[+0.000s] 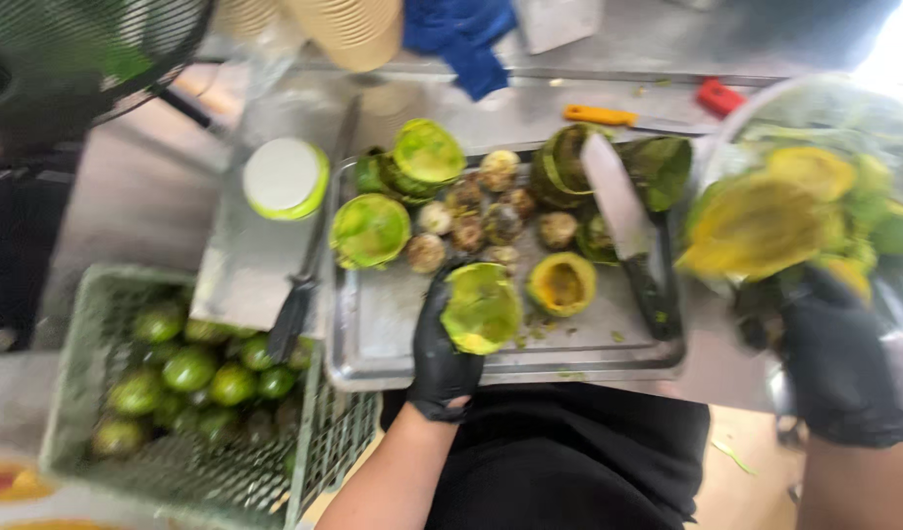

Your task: The person picks up whole avocados from a green crate and uses a knife to cut them in half. They remove the pit and then use a spoon to scoop the flesh out of the skin, placing the peeled avocado into a large bowl while discarding the skins and pits onto a metal tray.

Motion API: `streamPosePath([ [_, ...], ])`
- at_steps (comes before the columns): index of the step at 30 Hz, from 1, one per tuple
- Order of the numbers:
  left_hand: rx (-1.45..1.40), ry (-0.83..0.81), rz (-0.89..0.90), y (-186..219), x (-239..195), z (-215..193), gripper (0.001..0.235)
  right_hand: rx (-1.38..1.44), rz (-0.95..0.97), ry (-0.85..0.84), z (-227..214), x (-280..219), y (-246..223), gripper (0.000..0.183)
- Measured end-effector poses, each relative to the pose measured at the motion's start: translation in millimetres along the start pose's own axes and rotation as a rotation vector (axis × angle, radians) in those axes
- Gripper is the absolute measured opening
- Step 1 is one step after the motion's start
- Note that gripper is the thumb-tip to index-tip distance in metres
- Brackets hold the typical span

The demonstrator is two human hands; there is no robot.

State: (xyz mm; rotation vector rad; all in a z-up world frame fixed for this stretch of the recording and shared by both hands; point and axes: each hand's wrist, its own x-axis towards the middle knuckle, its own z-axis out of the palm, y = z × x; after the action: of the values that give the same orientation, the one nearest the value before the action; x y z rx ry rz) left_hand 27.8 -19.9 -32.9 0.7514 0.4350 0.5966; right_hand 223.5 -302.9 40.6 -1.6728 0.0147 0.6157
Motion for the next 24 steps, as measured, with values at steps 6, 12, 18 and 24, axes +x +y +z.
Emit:
streamPosePath([
  [6,-0.515,0.009,-0.460,17.6,-1.0,13.0,0.042,-0.737,-0.492,0.436,-64.8,10.4,-20.1,0.023],
  [12,-0.153,-0.078,-0.411,1.2,-3.9,13.7,0.043,-1.244,-0.727,0.606,-75.5,23.9,16.2,0.016],
  [18,-0.354,-0.047,-0.408,-11.9,4.8,12.6,0.042,-1.151,-0.720,0.616,-88.6,29.7,47.2,0.008],
  [24,-0.026,-0.065,-0.266,-15.9,12.1,18.1,0.042,-0.836,-0.509,0.608,-55.4,-2.7,11.8,0.017],
])
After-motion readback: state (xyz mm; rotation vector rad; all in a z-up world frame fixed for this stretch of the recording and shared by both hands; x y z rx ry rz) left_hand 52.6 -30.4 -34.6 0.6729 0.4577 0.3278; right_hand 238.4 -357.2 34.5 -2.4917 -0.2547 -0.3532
